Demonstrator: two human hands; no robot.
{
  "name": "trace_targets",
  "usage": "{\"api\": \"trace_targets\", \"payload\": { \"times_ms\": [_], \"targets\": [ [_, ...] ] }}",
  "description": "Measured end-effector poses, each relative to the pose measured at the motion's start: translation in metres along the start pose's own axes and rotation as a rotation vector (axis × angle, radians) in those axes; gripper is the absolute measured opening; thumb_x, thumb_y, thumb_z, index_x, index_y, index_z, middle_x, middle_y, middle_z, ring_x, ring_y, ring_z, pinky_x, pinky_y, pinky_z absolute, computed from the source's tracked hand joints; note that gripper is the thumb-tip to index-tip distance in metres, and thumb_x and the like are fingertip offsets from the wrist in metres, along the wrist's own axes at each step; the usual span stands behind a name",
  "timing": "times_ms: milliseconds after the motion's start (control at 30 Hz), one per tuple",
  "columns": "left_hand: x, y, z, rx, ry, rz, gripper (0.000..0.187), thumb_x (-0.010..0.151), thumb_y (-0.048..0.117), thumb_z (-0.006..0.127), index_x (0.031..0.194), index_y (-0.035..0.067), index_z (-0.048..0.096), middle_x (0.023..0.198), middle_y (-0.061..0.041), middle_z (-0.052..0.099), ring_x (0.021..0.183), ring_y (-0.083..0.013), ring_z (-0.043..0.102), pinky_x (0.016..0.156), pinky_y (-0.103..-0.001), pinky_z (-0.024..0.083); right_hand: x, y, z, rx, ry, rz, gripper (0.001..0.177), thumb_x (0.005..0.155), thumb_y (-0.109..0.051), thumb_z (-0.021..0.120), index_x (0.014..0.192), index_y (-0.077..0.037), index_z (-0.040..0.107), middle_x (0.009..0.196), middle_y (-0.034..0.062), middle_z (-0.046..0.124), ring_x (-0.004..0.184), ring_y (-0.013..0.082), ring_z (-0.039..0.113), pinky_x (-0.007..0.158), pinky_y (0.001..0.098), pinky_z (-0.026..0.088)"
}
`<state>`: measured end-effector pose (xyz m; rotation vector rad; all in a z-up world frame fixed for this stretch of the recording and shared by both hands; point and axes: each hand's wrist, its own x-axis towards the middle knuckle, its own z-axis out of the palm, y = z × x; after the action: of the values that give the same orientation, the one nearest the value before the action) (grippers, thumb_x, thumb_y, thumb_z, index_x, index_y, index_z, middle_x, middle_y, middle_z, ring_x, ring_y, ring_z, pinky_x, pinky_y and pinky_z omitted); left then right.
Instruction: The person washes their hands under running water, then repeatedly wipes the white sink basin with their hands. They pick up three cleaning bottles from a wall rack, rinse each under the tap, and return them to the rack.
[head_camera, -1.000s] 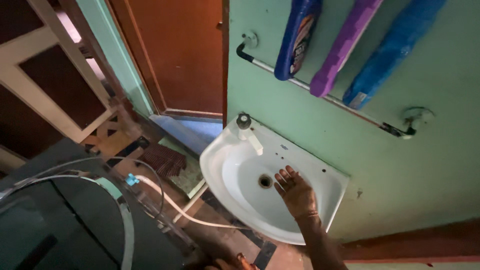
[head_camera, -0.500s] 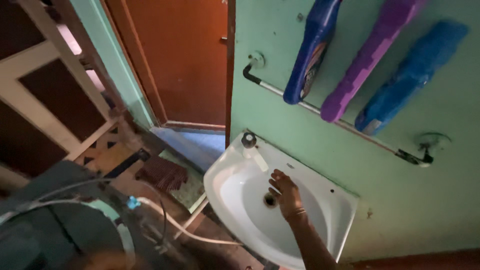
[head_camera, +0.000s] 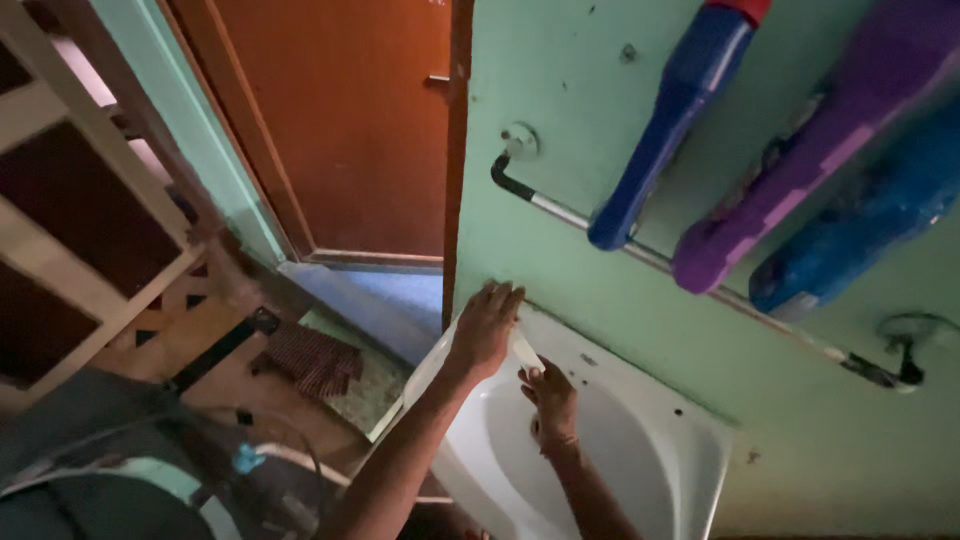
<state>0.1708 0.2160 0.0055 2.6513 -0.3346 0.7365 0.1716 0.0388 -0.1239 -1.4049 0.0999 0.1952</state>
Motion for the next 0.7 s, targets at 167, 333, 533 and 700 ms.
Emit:
{"api": "trace_targets", "payload": {
  "times_ms": [167, 333, 533, 700],
  "targets": [
    [0.005, -0.007, -0.007, 0.198, -0.165, 0.044, 0.046, 0.091, 0.022, 0.071, 0.129, 0.001, 0.055, 0.120, -0.016, 0.058, 0.102, -0.0292, 0.063, 0.077, -0.038, 0.058, 0.003, -0.004, -0.007, 0.128, -0.054, -0.030, 0.041, 0.096, -0.014, 0.064, 0.132, 0.008, 0.065, 0.110, 0.0106, 0.074, 0.099, 0.0222, 0.072, 0.087, 0.0336, 0.059],
    [0.009, -0.007, -0.008, 0.401, -0.175, 0.123, 0.058, 0.089, 0.035, 0.075, 0.128, -0.003, 0.055, 0.118, -0.019, 0.059, 0.072, -0.0224, 0.070, 0.058, -0.033, 0.059, 0.013, -0.010, -0.016, 0.183, -0.033, 0.038, 0.039, 0.092, -0.007, 0.067, 0.129, 0.008, 0.066, 0.107, 0.0119, 0.073, 0.096, 0.0270, 0.075, 0.087, 0.0379, 0.061],
    [0.010, -0.006, 0.007, 0.274, -0.085, -0.005, 0.072, 0.084, 0.045, 0.076, 0.130, -0.005, 0.053, 0.115, -0.020, 0.062, 0.074, -0.0293, 0.074, 0.059, -0.036, 0.061, 0.000, 0.006, -0.009, 0.300, 0.002, 0.070, 0.040, 0.092, -0.007, 0.070, 0.128, 0.010, 0.065, 0.108, 0.0144, 0.073, 0.098, 0.0289, 0.073, 0.091, 0.0391, 0.062],
    [0.004, 0.019, -0.006, 0.114, -0.179, -0.234, 0.067, 0.093, 0.035, 0.072, 0.142, -0.003, 0.046, 0.128, -0.025, 0.058, 0.079, -0.0346, 0.074, 0.064, -0.039, 0.061, -0.008, 0.010, -0.006, 0.351, -0.010, 0.115, 0.042, 0.093, -0.010, 0.069, 0.130, 0.009, 0.064, 0.113, 0.0140, 0.073, 0.104, 0.0274, 0.070, 0.096, 0.0398, 0.058]
  ]
}}
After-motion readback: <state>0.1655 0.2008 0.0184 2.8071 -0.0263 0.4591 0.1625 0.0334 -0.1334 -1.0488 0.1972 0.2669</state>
